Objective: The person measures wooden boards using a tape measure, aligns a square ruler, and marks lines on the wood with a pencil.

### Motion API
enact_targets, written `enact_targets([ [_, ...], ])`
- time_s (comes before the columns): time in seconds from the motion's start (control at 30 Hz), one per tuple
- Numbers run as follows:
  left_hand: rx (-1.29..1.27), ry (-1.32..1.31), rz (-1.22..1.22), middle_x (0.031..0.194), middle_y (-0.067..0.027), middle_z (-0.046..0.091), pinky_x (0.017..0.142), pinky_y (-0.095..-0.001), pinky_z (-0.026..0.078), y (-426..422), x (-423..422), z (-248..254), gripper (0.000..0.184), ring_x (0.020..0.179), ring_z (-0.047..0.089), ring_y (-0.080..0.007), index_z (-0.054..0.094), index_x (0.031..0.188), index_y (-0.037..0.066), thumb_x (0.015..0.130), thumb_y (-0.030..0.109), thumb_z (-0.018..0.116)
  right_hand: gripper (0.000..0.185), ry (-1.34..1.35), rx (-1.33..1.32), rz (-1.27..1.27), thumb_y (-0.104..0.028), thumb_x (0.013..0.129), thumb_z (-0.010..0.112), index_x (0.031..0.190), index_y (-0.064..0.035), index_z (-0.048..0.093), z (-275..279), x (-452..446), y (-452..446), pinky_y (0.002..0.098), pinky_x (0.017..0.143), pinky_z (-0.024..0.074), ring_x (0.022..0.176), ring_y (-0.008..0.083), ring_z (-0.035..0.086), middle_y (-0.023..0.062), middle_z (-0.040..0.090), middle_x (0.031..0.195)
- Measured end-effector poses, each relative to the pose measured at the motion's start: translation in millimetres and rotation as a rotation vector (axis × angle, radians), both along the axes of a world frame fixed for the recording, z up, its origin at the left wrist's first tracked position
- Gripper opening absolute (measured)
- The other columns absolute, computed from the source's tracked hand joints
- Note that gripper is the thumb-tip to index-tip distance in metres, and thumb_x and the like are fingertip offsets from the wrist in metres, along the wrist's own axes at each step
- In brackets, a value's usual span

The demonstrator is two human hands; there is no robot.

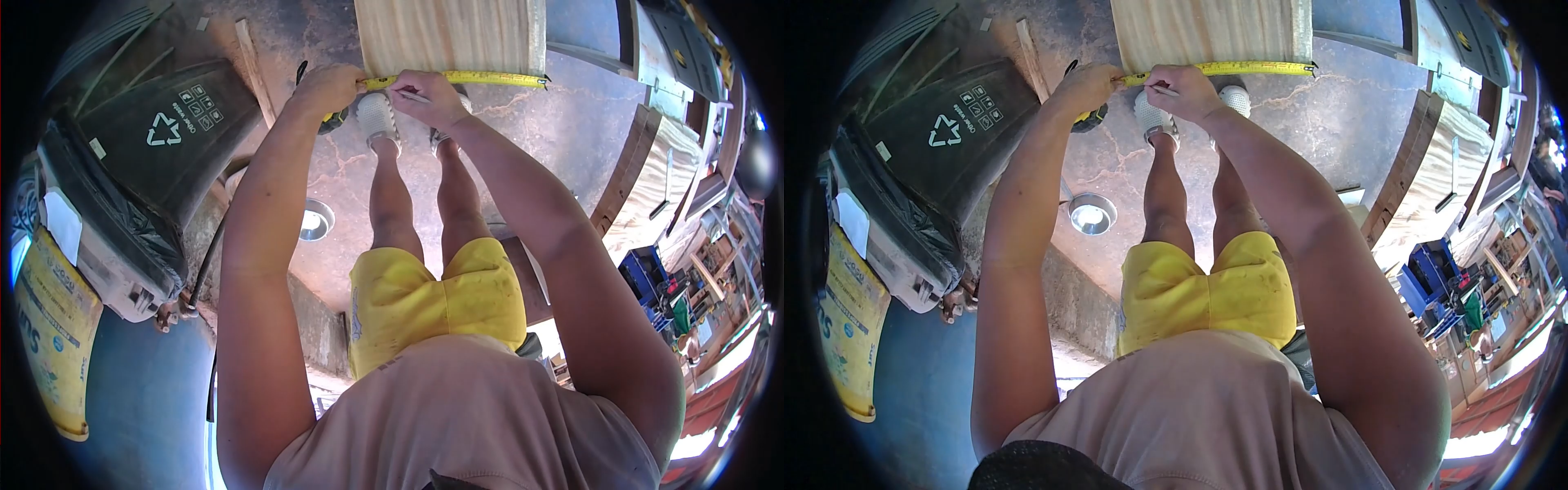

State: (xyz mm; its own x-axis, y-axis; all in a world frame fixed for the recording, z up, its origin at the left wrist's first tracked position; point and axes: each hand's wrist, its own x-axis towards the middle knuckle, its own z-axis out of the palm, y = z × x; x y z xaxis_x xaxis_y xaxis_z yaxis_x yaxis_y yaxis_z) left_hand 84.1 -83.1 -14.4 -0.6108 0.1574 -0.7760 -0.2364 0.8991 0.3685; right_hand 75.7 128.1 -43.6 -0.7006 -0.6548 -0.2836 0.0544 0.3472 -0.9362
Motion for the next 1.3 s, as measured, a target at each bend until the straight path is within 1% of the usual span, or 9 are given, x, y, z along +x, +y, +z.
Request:
enact_targets([
  [0.3, 0.014, 0.011, 0.022, 0.106, -0.01, 0.066, 0.087, -0.0418, 0.046, -0.1, 1.7, 0.6, 0.026, 0.102, 0.061, -0.0291, 0.066, 0.113, 0.022, 0.09, 0.027, 0.055, 0.017, 0.087, 0.037, 0.001, -0.018, 0.075, 0.067, 0.086, -0.0057, 0.064, -5.8, 5.3, -1.2, 0.0303, 0.064, 0.0495, 0.065, 0.0216, 0.062, 0.0093, 0.063, 0.072],
  [0.4, 0.006, 0.029, 0.006, 0.105, -0.0099, 0.066, 0.086, -0.0419, 0.046, -0.6, 2.7, -1.4, 0.026, 0.102, 0.061, -0.029, 0.066, 0.112, 0.023, 0.09, 0.028, 0.055, 0.016, 0.04, 0.047, -0.014, -0.018, 0.075, 0.066, 0.086, -0.0058, 0.064, -5.0, 6.5, -2.3, 0.0309, 0.064, 0.0495, 0.066, 0.0223, 0.062, 0.0095, 0.063, 0.072],
  [0.5, 0.008, 0.036, -0.006, 0.105, -0.0098, 0.066, 0.085, -0.0419, 0.047, -1.3, 3.6, -6.4, 0.025, 0.101, 0.061, -0.029, 0.066, 0.112, 0.023, 0.09, 0.027, 0.055, 0.016, 0.056, 0.031, -0.022, -0.018, 0.075, 0.066, 0.085, -0.0058, 0.063, -5.4, 6.8, -3.0, 0.0312, 0.065, 0.0495, 0.066, 0.0231, 0.062, 0.0095, 0.063, 0.072],
  [1.0, 0.018, 0.018, -0.004, 0.105, -0.0102, 0.066, 0.086, -0.042, 0.047, -1.6, 3.1, -6.6, 0.025, 0.1, 0.062, -0.0296, 0.066, 0.111, 0.023, 0.089, 0.026, 0.055, 0.015, 0.094, 0.056, -0.023, -0.019, 0.075, 0.065, 0.085, -0.0072, 0.064, -5.2, 6.5, -4.2, 0.0322, 0.063, 0.0501, 0.065, 0.0242, 0.063, 0.0094, 0.063, 0.072],
  [1.3, 0.014, 0.027, -0.011, 0.106, -0.0101, 0.066, 0.086, -0.0416, 0.047, -0.7, 2.4, -5.3, 0.026, 0.1, 0.062, -0.0292, 0.065, 0.113, 0.024, 0.09, 0.025, 0.054, 0.017, 0.064, 0.08, -0.014, -0.02, 0.075, 0.066, 0.086, -0.0069, 0.064, -4.8, 5.6, -3.9, 0.0321, 0.064, 0.0503, 0.065, 0.0239, 0.063, 0.0095, 0.064, 0.071],
])
